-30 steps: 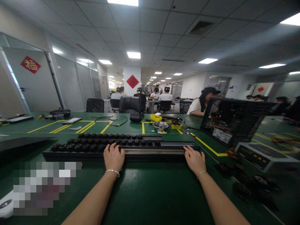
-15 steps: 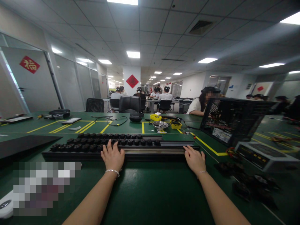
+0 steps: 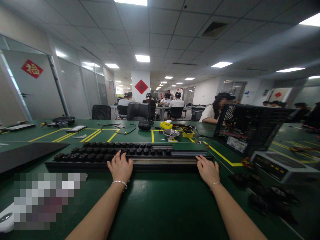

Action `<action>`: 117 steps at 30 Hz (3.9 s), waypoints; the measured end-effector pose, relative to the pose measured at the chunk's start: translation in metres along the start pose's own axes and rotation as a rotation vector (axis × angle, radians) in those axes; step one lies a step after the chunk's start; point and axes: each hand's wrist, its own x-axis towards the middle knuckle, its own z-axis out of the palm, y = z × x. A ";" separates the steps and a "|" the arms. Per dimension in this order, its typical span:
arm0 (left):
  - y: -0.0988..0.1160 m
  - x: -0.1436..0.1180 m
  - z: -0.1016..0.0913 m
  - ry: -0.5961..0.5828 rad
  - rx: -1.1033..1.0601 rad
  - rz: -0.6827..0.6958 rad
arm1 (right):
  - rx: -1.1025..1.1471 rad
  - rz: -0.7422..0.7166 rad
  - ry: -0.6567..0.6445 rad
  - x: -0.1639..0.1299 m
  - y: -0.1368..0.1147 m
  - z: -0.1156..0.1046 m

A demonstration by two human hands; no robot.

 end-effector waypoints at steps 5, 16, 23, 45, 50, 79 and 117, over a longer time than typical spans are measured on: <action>0.000 0.000 0.000 -0.006 0.000 -0.001 | 0.001 0.000 -0.013 0.000 -0.001 -0.002; -0.001 0.000 0.000 -0.009 -0.006 0.008 | 0.021 0.007 -0.013 -0.001 -0.001 -0.003; 0.000 0.000 -0.002 -0.042 -0.004 0.006 | 0.003 -0.004 0.004 0.001 0.000 0.001; -0.001 0.001 0.003 -0.031 -0.077 -0.011 | 0.027 -0.003 0.001 0.001 0.002 0.001; -0.001 0.001 0.004 -0.048 -0.113 -0.028 | 0.025 -0.003 0.001 0.000 0.000 0.000; -0.001 0.002 0.002 -0.108 -0.093 -0.059 | 0.010 0.010 -0.031 0.000 -0.001 -0.003; -0.020 0.012 0.008 -0.152 0.062 0.107 | 0.038 0.006 0.034 -0.002 -0.002 -0.001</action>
